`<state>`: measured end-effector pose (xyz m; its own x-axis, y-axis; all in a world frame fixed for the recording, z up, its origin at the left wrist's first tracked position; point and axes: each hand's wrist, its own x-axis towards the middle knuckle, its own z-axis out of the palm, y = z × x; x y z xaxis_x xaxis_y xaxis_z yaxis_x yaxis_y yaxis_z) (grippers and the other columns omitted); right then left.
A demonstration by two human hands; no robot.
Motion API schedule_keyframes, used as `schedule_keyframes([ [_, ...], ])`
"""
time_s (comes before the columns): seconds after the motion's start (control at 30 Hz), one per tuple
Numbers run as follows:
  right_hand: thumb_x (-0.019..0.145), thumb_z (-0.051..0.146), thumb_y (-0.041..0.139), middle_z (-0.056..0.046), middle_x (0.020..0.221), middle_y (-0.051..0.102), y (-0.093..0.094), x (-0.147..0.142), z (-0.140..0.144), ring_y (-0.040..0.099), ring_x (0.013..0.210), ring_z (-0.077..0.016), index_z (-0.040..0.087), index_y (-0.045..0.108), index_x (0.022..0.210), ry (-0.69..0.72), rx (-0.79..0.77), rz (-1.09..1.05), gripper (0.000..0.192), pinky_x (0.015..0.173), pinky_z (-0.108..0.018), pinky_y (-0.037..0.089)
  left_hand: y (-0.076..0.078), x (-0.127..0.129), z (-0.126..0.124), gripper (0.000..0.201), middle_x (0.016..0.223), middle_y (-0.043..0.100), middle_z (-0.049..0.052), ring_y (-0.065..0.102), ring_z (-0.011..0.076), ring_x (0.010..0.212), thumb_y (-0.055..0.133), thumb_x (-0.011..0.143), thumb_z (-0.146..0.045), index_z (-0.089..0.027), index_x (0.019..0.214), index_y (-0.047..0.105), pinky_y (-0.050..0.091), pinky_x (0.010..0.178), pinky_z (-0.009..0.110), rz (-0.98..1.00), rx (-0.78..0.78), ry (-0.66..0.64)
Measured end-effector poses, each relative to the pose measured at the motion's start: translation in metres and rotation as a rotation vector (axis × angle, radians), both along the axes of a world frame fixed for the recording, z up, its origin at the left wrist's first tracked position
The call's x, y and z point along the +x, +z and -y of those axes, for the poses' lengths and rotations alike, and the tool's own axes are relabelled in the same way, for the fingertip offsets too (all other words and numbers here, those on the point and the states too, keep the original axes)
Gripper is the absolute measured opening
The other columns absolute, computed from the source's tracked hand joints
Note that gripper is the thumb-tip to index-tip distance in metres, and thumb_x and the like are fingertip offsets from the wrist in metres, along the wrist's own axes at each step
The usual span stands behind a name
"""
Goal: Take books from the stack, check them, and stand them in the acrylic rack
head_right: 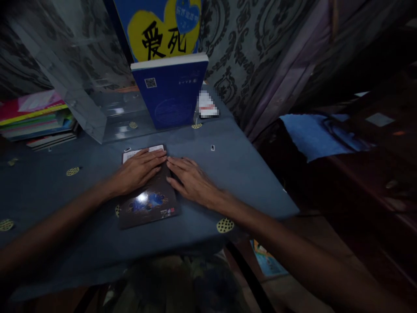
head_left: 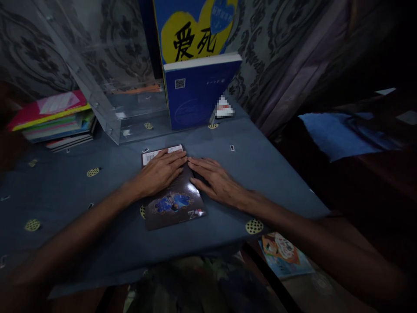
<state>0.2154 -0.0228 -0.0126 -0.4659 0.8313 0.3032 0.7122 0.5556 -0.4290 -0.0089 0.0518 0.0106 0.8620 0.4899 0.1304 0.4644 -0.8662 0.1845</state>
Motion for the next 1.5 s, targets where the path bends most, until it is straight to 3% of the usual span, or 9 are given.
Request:
schedule_keyframes([
  [0.23, 0.103, 0.035, 0.044, -0.017, 0.146, 0.058, 0.004, 0.001, 0.023, 0.053, 0.137, -0.0289, 0.014, 0.055, 0.142, 0.027, -0.005, 0.01, 0.046, 0.114, -0.057, 0.043, 0.007, -0.006, 0.017, 0.044, 0.154, 0.05, 0.01, 0.042, 0.0214, 0.146, 0.032, 0.107, -0.031, -0.019, 0.145, 0.05, 0.027, 0.123, 0.052, -0.024, -0.078, -0.049],
  [0.57, 0.103, 0.033, 0.042, -0.017, 0.147, 0.057, 0.004, 0.0, 0.048, 0.053, 0.137, -0.0286, 0.017, 0.051, 0.146, 0.025, -0.008, 0.015, 0.046, 0.115, -0.059, 0.042, 0.004, -0.011, 0.035, 0.044, 0.154, 0.05, 0.009, 0.039, 0.0213, 0.148, 0.034, 0.107, -0.03, -0.018, 0.147, 0.048, 0.021, 0.125, 0.052, -0.014, -0.04, -0.106],
  [0.8, 0.103, 0.031, 0.045, -0.016, 0.146, 0.058, 0.003, 0.001, 0.065, 0.054, 0.137, -0.0272, 0.017, 0.053, 0.144, 0.027, 0.007, 0.035, 0.044, 0.116, -0.056, 0.042, 0.01, -0.01, 0.048, 0.044, 0.154, 0.05, 0.009, 0.042, 0.0228, 0.146, 0.034, 0.107, -0.034, -0.021, 0.146, 0.05, 0.024, 0.122, 0.052, -0.071, -0.052, -0.082],
  [1.23, 0.102, 0.022, 0.048, -0.018, 0.139, 0.063, -0.002, 0.004, 0.1, 0.061, 0.129, -0.0266, 0.015, 0.053, 0.144, 0.094, 0.151, -0.036, 0.043, 0.111, -0.054, 0.048, 0.013, -0.018, 0.093, 0.047, 0.154, 0.049, 0.01, 0.041, 0.024, 0.147, 0.03, 0.108, -0.041, -0.021, 0.147, 0.048, 0.025, 0.122, 0.055, -0.07, -0.042, -0.156],
  [1.5, 0.1, 0.019, 0.05, -0.014, 0.134, 0.067, -0.001, -0.003, 0.12, 0.063, 0.126, -0.0255, 0.021, 0.059, 0.139, 0.051, 0.185, -0.082, 0.039, 0.108, -0.052, 0.052, 0.009, -0.023, 0.11, 0.044, 0.154, 0.05, 0.01, 0.042, 0.024, 0.146, 0.039, 0.107, -0.037, -0.021, 0.147, 0.048, 0.025, 0.123, 0.053, -0.038, -0.029, -0.169],
])
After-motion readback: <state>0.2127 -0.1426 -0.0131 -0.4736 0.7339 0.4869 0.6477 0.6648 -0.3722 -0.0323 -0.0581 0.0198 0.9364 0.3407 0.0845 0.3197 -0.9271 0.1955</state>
